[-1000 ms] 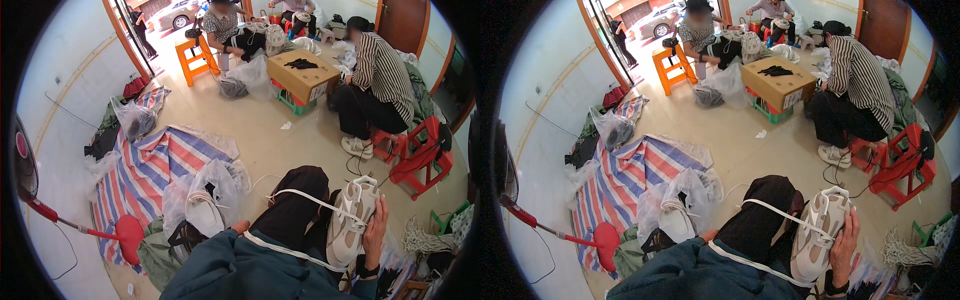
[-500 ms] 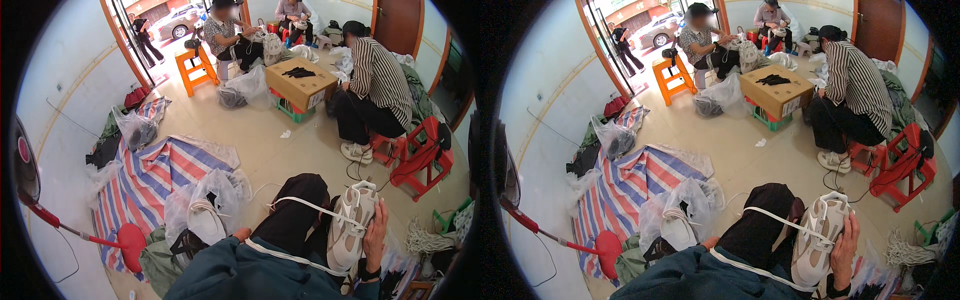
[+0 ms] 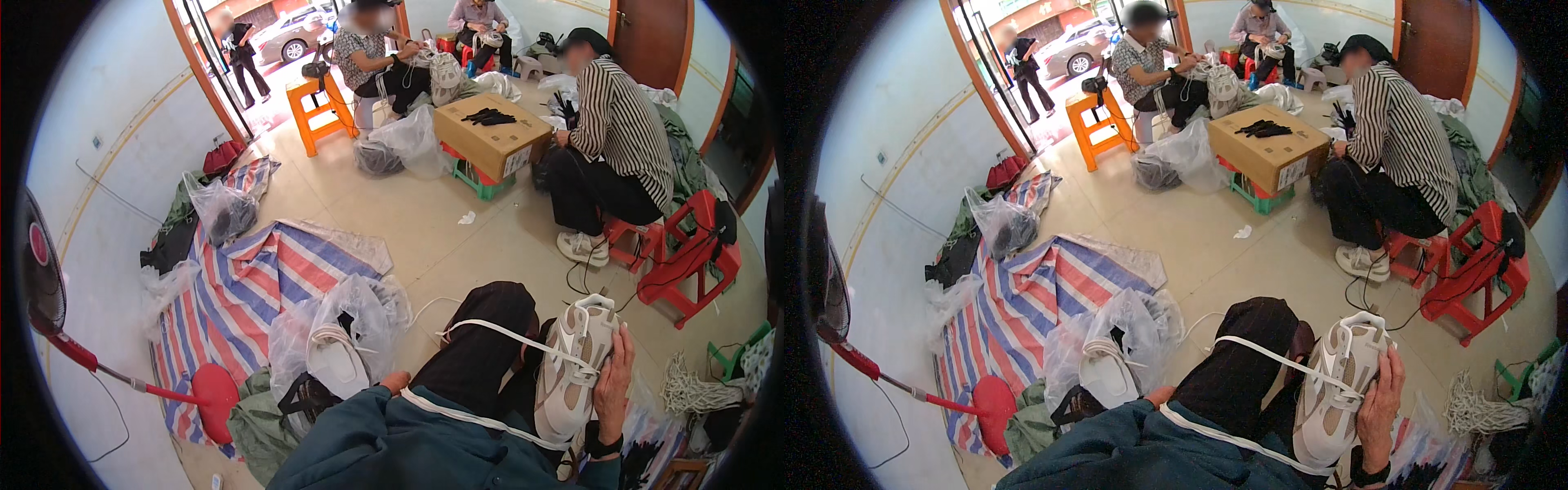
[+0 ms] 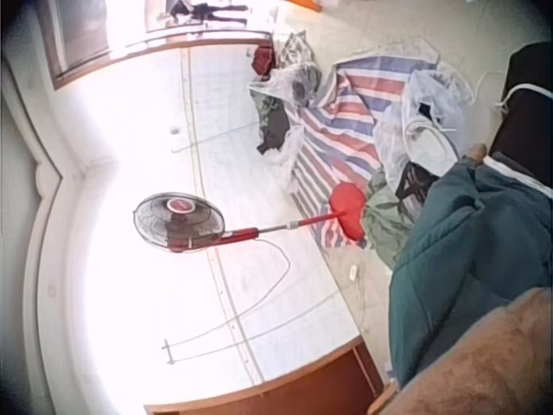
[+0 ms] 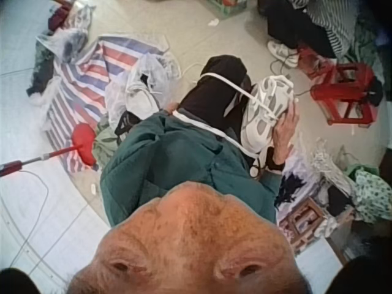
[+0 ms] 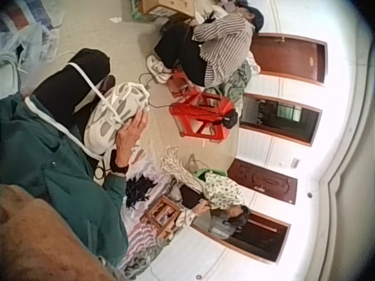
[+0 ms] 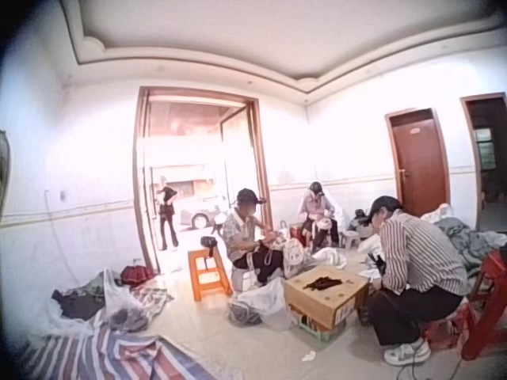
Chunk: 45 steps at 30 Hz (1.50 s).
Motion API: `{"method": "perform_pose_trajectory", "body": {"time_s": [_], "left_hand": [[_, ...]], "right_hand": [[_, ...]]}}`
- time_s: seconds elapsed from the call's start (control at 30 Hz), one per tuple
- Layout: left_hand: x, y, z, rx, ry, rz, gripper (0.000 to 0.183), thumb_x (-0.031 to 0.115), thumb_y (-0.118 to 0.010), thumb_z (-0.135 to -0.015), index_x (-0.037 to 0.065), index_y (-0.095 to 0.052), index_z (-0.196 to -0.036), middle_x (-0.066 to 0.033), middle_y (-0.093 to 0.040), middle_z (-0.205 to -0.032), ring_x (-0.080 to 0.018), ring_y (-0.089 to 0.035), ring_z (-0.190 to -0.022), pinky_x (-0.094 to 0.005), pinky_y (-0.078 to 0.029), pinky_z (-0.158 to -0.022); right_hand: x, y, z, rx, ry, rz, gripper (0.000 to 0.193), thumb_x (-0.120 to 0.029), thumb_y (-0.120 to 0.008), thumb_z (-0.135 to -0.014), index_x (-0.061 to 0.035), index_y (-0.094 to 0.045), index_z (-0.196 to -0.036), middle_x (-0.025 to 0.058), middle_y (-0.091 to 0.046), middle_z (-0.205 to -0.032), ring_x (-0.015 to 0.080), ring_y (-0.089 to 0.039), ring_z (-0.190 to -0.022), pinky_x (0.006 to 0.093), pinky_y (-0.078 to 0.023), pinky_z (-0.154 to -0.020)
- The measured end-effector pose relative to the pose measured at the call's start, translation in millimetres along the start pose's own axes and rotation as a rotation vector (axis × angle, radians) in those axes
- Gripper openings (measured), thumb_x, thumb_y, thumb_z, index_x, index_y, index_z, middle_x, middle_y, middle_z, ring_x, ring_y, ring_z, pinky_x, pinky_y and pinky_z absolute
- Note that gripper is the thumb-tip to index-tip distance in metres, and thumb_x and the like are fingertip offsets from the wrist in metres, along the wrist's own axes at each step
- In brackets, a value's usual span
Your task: Lace a white athletic shoe while seated.
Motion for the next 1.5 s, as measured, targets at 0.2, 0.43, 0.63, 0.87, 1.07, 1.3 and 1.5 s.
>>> {"method": "perform_pose_trajectory", "body": {"time_s": [0.2,0.43,0.63,0.87,1.07,1.3,1.5], "left_hand": [[-9.9,-10.6,-1.4,-0.012,0.029,0.1,0.027,0.022,-0.062,-0.078,0.002,-0.067,-0.095,-0.0258,-0.066,-0.098,-0.044,-0.063,-0.096,-0.0493,-0.05,-0.08],[-5.4,-8.2,3.7,-0.047,0.054,0.023,0.024,0.022,-0.062,-0.078,0.002,-0.067,-0.091,-0.0263,-0.066,-0.096,-0.0454,-0.062,-0.096,-0.0506,-0.05,-0.08],[4.8,3.3,6.6,0.0,-0.004,0.077,0.026,0.024,-0.064,-0.076,0.0,-0.067,-0.086,-0.028,-0.065,-0.094,-0.0472,-0.061,-0.095,-0.0512,-0.05,-0.079],[1.2,-0.5,8.0,0.04,-0.063,0.003,0.033,0.03,-0.067,-0.075,-0.002,-0.067,-0.087,-0.0292,-0.065,-0.094,-0.0473,-0.061,-0.095,-0.0502,-0.049,-0.08],[6.9,3.1,12.9,-0.014,0.012,0.109,0.034,0.03,-0.066,-0.077,-0.002,-0.069,-0.09,-0.0289,-0.065,-0.095,-0.0458,-0.062,-0.095,-0.0484,-0.049,-0.079],[22.9,16.7,18.5,-0.097,0.11,0.138,0.034,0.029,-0.067,-0.077,-0.001,-0.069,-0.092,-0.0283,-0.066,-0.096,-0.044,-0.063,-0.097,-0.0475,-0.05,-0.08],[18.4,20.4,16.1,-0.077,0.158,0.183,0.033,0.028,-0.058,-0.086,0.001,-0.068,-0.1,-0.0294,-0.065,-0.101,-0.0448,-0.061,-0.102,-0.048,-0.048,-0.084]], "right_hand": [[3.9,-1.4,1.3,-0.016,0.0,0.017,0.05,0.003,-0.037,-0.09,-0.0015,-0.041,-0.139,0.02,-0.035,-0.148,0.0386,-0.035,-0.136,0.0455,-0.028,-0.114],[2.8,-1.3,0.9,-0.018,-0.006,0.002,0.049,0.003,-0.037,-0.089,-0.0009,-0.04,-0.138,0.0199,-0.035,-0.147,0.0386,-0.035,-0.136,0.0455,-0.027,-0.114],[-0.3,0.2,-0.6,-0.016,-0.02,0.013,0.05,0.003,-0.038,-0.088,-0.0006,-0.041,-0.137,0.0199,-0.036,-0.146,0.0388,-0.035,-0.136,0.0455,-0.028,-0.114],[-1.9,1.8,-0.2,-0.005,-0.006,-0.001,0.051,0.004,-0.039,-0.087,-0.001,-0.042,-0.137,0.0197,-0.037,-0.146,0.0387,-0.035,-0.135,0.0455,-0.029,-0.114],[1.1,0.6,1.9,0.006,0.011,-0.004,0.05,0.003,-0.039,-0.088,-0.0013,-0.042,-0.138,0.0196,-0.037,-0.146,0.0389,-0.036,-0.135,0.0455,-0.029,-0.113],[0.4,0.3,0.6,0.008,0.01,0.008,0.05,0.003,-0.039,-0.088,-0.002,-0.042,-0.138,0.0199,-0.038,-0.145,0.0387,-0.036,-0.135,0.0454,-0.03,-0.113],[2.6,0.6,1.0,0.019,0.007,-0.01,0.048,0.003,-0.043,-0.087,-0.0025,-0.045,-0.135,0.0192,-0.039,-0.144,0.0387,-0.039,-0.132,0.0448,-0.031,-0.112]]}}
Point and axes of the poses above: each hand's wrist, its own z-axis away from the middle knuckle, its own y-axis out of the back of the hand, x = y × z, the point moved 3 cm from there along -z, towards the middle knuckle
